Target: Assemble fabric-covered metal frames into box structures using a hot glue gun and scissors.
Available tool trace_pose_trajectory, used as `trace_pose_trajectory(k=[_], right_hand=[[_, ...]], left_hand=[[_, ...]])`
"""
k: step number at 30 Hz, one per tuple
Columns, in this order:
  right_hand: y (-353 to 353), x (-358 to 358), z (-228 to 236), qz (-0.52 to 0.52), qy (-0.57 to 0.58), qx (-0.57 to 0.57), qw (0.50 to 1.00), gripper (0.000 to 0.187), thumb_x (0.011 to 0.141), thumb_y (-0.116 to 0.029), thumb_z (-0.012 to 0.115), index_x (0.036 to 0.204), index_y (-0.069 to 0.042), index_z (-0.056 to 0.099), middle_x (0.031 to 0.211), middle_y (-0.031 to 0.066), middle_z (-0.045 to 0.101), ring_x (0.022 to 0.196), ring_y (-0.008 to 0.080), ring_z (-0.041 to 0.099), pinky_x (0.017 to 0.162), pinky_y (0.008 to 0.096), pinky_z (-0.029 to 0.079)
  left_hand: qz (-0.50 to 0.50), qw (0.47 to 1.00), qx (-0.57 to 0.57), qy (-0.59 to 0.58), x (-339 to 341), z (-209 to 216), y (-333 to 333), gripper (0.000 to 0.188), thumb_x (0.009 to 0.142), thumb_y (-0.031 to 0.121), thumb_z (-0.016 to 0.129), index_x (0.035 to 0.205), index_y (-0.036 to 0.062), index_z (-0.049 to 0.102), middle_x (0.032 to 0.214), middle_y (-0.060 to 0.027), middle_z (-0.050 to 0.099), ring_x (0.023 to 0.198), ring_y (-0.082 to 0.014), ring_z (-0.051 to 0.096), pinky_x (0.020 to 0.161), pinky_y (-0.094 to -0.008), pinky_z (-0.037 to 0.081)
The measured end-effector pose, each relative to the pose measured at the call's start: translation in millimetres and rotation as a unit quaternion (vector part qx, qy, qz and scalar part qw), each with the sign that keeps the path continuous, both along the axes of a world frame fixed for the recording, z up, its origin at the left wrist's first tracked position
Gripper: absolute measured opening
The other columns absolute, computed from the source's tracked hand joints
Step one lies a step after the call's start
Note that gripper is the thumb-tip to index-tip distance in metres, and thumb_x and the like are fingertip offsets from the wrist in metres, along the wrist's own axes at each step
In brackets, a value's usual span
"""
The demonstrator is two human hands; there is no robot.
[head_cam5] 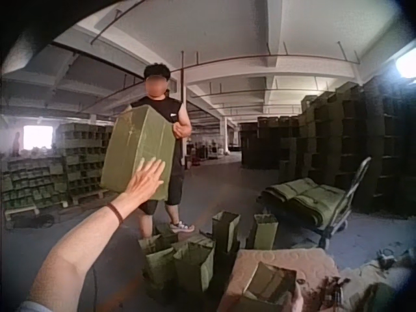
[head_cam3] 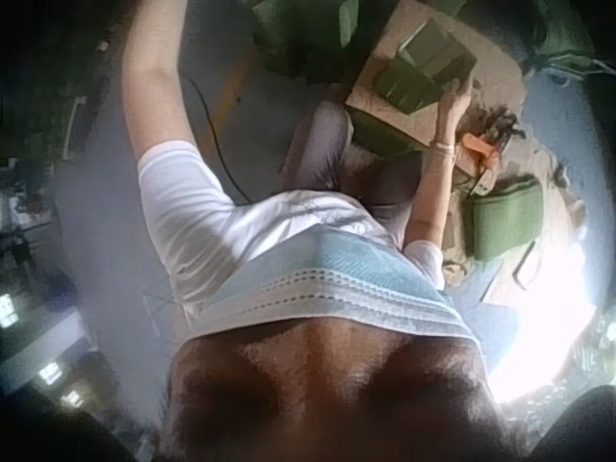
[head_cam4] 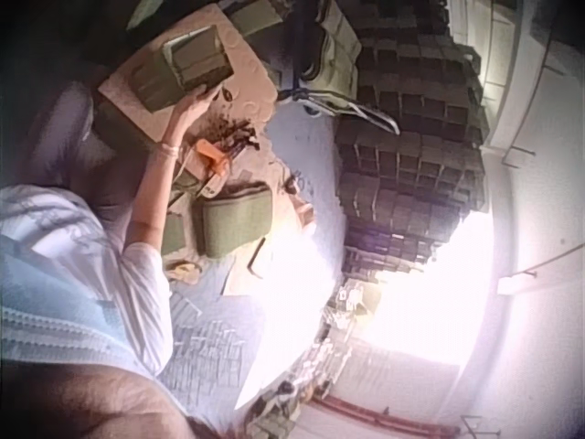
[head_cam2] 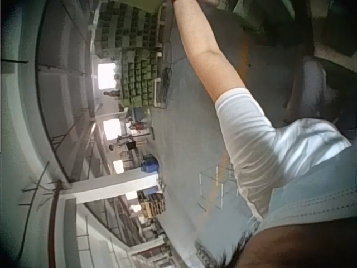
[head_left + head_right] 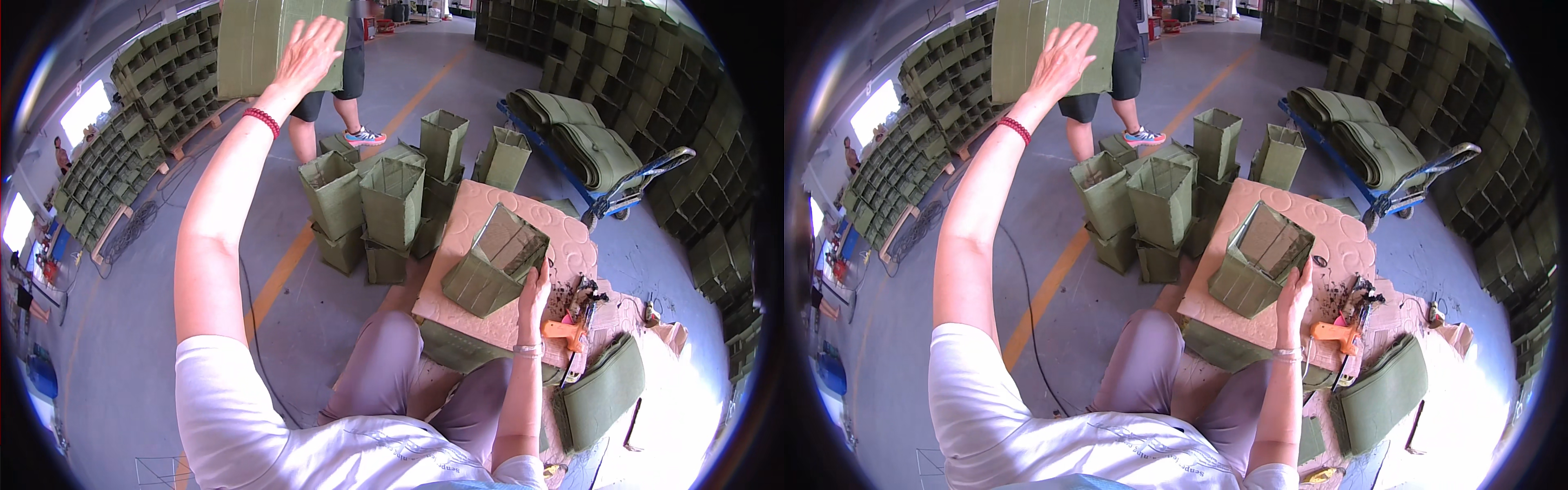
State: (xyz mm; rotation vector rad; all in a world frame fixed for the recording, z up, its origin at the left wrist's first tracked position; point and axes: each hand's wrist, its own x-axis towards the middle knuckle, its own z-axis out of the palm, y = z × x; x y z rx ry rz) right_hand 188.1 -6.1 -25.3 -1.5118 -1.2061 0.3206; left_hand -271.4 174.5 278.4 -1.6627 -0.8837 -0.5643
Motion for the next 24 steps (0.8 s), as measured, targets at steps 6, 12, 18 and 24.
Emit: trace_pose_trajectory(k=[6, 12, 18, 24], right_hand=[[3, -6, 1, -0.011, 0.002, 0.005, 1.0, 0.047, 0.094, -0.006, 0.046, 0.141, 0.001, 0.041, 0.12, 0.0251, 0.061, 0.103, 0.0323, 0.063, 0.089, 0.0366, 0.047], [9, 9, -15, -0.034, 0.01, 0.028, 0.999, 0.047, 0.095, -0.009, 0.047, 0.141, 0.001, 0.041, 0.114, 0.0249, 0.063, 0.094, 0.0315, 0.064, 0.083, 0.0363, 0.048], [5, 0, 1, -0.005, 0.01, -0.02, 1.0, 0.049, 0.095, -0.011, 0.048, 0.141, 0.002, 0.041, 0.106, 0.0245, 0.065, 0.083, 0.0279, 0.063, 0.074, 0.0369, 0.048], [5, 0, -5, 0.006, 0.05, 0.021, 0.999, 0.047, 0.096, -0.008, 0.045, 0.142, 0.001, 0.041, 0.126, 0.022, 0.06, 0.109, 0.0267, 0.059, 0.094, 0.0319, 0.043]], left_hand=[[0.255, 0.834, -0.489, 0.001, 73, -30, -21, 0.045, 0.082, 0.044, 0.067, 0.106, 0.0065, 0.068, 0.097, -0.0113, 0.071, 0.096, -0.0288, 0.068, 0.089, -0.04, 0.051], [-0.299, 0.502, -0.808, 0.082, 217, -109, -154, 0.057, 0.093, 0.033, 0.06, 0.138, 0.0012, 0.045, 0.12, -0.0174, 0.065, 0.107, -0.0248, 0.064, 0.093, -0.0346, 0.05], [-0.505, 0.436, -0.744, 0.025, 247, -148, -209, 0.048, 0.09, 0.024, 0.064, 0.131, -0.0002, 0.054, 0.114, -0.0188, 0.066, 0.1, -0.0326, 0.065, 0.089, -0.0389, 0.051], [-0.424, 0.671, -0.599, -0.109, 216, -128, -169, 0.034, 0.086, 0.022, 0.069, 0.114, 0.0021, 0.066, 0.106, -0.0158, 0.069, 0.096, -0.0299, 0.066, 0.087, -0.0375, 0.052]])
